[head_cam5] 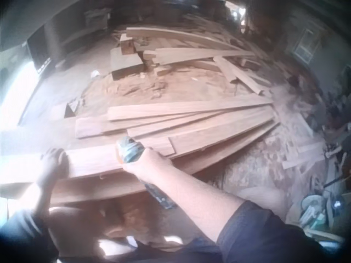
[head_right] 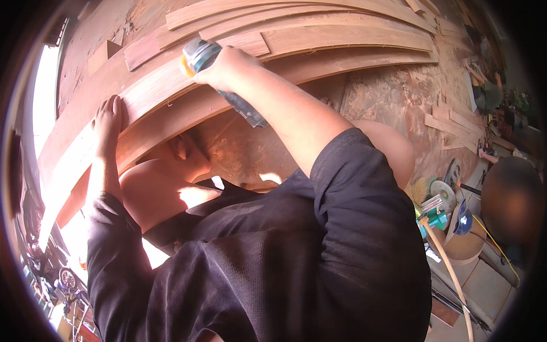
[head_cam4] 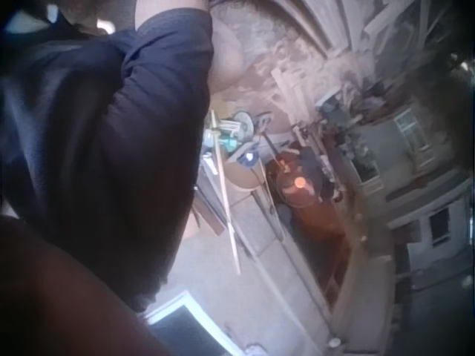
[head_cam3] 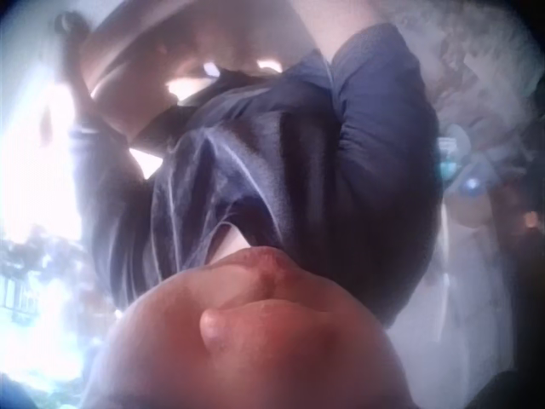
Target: The person sits on the floor and uses an electric sander to smooth the surface of a long wooden plank. They hold the plank steady with one hand while operating the sander with the other, moving it back and forth along the wood.
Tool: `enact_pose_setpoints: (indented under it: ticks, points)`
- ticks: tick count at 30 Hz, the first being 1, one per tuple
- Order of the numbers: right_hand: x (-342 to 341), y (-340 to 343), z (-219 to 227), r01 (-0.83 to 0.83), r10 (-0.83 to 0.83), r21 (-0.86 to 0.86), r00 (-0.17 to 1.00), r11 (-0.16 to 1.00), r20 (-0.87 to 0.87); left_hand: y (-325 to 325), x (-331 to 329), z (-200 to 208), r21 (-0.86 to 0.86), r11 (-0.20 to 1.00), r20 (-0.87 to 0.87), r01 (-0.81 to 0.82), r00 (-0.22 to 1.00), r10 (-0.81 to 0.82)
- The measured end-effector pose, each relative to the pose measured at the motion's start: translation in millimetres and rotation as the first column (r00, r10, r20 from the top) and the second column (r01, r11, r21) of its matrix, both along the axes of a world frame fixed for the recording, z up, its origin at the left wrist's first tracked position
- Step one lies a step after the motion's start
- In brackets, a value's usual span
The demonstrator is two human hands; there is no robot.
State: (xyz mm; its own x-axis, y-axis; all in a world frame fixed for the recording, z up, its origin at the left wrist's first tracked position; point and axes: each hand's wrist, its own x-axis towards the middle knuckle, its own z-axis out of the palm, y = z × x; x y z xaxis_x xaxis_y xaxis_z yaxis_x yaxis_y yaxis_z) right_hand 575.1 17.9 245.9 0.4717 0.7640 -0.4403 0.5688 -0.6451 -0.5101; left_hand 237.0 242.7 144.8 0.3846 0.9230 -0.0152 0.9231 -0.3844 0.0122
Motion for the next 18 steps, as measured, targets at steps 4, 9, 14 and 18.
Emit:
enact_pose_setpoints:
  ticks: [4, 9, 14, 18]
  points:
    - [21.1, -8.2, -5.2, -0.012, 0.012, -0.024, 0.999, 1.000, 0.034, 0.6, -2.5, 1.9, -0.011, 1.000, 0.021, -0.006, 1.000, 0.006]
    - [93.3, -42.0, -23.0, 0.167, -0.169, 0.055, 0.985, 0.984, 0.031, -4.2, 4.6, 6.5, -0.023, 1.000, -0.002, -0.007, 1.000, 0.007]
    - [115.0, -53.0, -21.8, 0.304, -0.299, 0.050, 0.951, 0.951, -0.082, -4.2, 4.7, 4.8, -0.015, 0.999, -0.012, -0.033, 0.999, 0.033]
    - [68.3, -30.5, -33.7, 0.194, -0.194, 0.086, 0.981, 0.977, -0.006, -5.1, 9.4, 8.5, -0.022, 1.000, 0.007, -0.010, 1.000, 0.010]
